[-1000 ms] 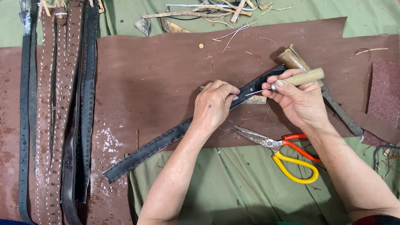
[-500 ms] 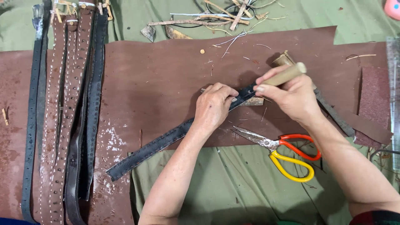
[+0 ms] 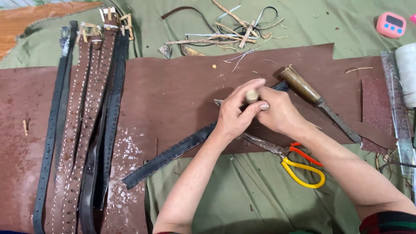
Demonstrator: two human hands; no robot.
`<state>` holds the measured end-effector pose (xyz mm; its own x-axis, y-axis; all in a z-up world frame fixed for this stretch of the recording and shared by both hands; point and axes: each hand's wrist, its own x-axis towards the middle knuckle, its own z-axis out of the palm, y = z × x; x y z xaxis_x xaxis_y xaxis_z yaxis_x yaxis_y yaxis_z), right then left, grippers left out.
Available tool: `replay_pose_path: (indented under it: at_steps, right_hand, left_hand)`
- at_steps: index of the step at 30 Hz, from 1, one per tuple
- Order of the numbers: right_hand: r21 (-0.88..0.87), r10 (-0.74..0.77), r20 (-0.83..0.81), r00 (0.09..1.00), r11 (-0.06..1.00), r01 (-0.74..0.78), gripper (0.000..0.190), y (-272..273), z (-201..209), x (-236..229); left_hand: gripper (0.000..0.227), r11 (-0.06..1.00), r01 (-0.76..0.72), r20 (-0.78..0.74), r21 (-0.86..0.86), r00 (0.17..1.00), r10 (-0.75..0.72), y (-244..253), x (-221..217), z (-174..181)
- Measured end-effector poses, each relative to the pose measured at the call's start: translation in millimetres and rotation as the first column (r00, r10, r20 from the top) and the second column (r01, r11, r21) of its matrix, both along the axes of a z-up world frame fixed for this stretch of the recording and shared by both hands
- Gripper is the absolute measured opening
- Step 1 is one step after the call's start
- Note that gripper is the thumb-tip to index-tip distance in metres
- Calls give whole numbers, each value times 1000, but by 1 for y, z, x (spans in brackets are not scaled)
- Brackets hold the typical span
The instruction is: Trimming the end of a leather strap and then punching a series of holes into it using a hand punch and a wooden mallet.
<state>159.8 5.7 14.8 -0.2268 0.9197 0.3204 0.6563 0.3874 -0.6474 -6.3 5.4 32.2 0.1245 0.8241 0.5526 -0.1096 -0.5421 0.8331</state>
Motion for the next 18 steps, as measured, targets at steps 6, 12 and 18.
replay_pose_path:
  at_steps: [6,12,18]
  right_hand:
    - [177,-74,123,990,983,51,21,-13,11,38]
    - [317,-342,550,762,930,188,54,-7,-33,130]
    - [84,-248,413,876,968,235,59,-20,15,119]
  left_hand:
    - [35,996,-63,-50,-69,997,59,-3,18,-12]
    - [25,985,3,-177,-173,984,-34,-5,5,5]
    - [23,993,11,-202,-116,979,-34,-8,5,11]
